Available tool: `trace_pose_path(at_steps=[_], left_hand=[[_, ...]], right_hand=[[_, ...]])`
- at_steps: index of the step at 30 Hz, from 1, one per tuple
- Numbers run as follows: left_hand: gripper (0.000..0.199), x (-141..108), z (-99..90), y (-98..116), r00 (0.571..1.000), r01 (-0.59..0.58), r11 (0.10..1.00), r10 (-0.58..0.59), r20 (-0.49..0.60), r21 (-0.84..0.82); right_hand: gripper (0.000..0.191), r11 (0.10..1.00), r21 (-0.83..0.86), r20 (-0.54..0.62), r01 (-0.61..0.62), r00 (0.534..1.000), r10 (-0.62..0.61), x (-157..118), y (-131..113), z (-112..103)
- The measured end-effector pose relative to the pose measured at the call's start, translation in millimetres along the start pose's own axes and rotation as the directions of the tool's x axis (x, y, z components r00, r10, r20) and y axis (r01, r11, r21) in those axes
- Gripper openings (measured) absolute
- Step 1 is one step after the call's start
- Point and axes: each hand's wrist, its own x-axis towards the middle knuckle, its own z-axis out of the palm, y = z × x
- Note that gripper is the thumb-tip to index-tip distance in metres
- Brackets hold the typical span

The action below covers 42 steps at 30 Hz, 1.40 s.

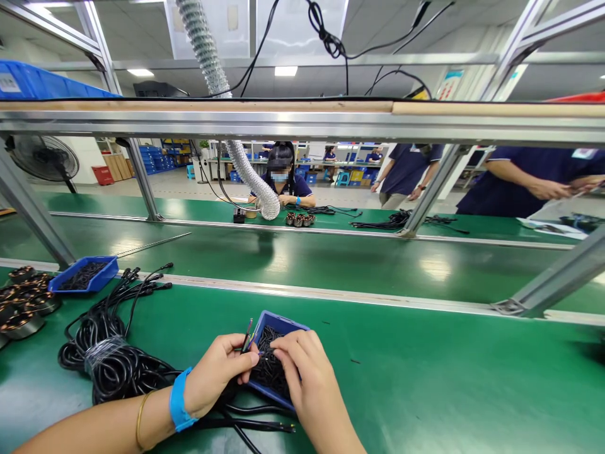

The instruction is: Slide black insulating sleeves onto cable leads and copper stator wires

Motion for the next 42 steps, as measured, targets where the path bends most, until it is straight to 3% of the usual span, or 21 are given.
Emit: trace_pose_path(at_steps=[6,12,15,18,20,22,24,33,39,42], left_hand=[[0.036,1.0,1.1,0.1,1.0,0.016,1.0,-0.016,0.005,-0.013],[0.04,0.6,1.3,-0.3,1.0,0.017,0.999,-0.017,0.004,-0.037],[0.045,0.7,0.9,-1.8,1.0,0.016,0.998,-0.015,0.009,-0.055],[0.043,1.0,0.1,-2.5,1.0,0.016,0.999,-0.016,0.006,-0.045],[0.04,1.2,-0.4,-2.2,1.0,0.017,0.999,-0.017,0.005,-0.03],[0.037,1.3,-0.8,-1.7,1.0,0.018,1.0,-0.017,0.016,-0.018],[0.035,1.4,-1.0,-1.2,1.0,0.016,1.0,-0.015,0.026,-0.012],[0.031,1.3,-0.9,-1.0,0.999,0.03,0.999,-0.03,0.029,0.02],[0.037,4.8,-5.3,-4.8,0.999,0.003,0.995,-0.008,0.054,0.103],[0.036,6.2,-7.1,-6.1,0.995,-0.01,0.991,-0.004,0.099,0.132]], right_hand=[[0.02,0.995,-0.074,-0.071,0.074,0.994,-0.079,0.6,-0.4,3.8],[0.023,0.991,-0.098,0.027,0.09,0.996,-0.088,-1.0,0.4,7.3],[0.027,0.992,-0.024,0.003,0.126,0.992,-0.126,-1.4,1.5,9.4],[0.032,0.997,0.063,-0.129,-0.037,0.991,0.045,-3.6,0.2,11.1],[0.029,0.973,0.136,-0.19,-0.188,0.959,0.212,-5.0,-2.9,12.3],[0.025,0.939,0.216,-0.188,-0.267,0.933,0.308,-5.3,-7.2,14.0],[0.022,0.922,0.268,-0.159,-0.278,0.932,0.327,-4.4,-11.5,16.1],[0.018,0.929,0.267,-0.127,-0.258,0.946,0.299,-1.0,-11.7,18.8],[0.019,0.993,0.09,-0.093,-0.078,0.992,0.086,-0.1,-14.5,20.6],[0.015,0.999,0.026,-0.082,-0.046,0.996,0.048,-0.4,-14.8,23.2]])
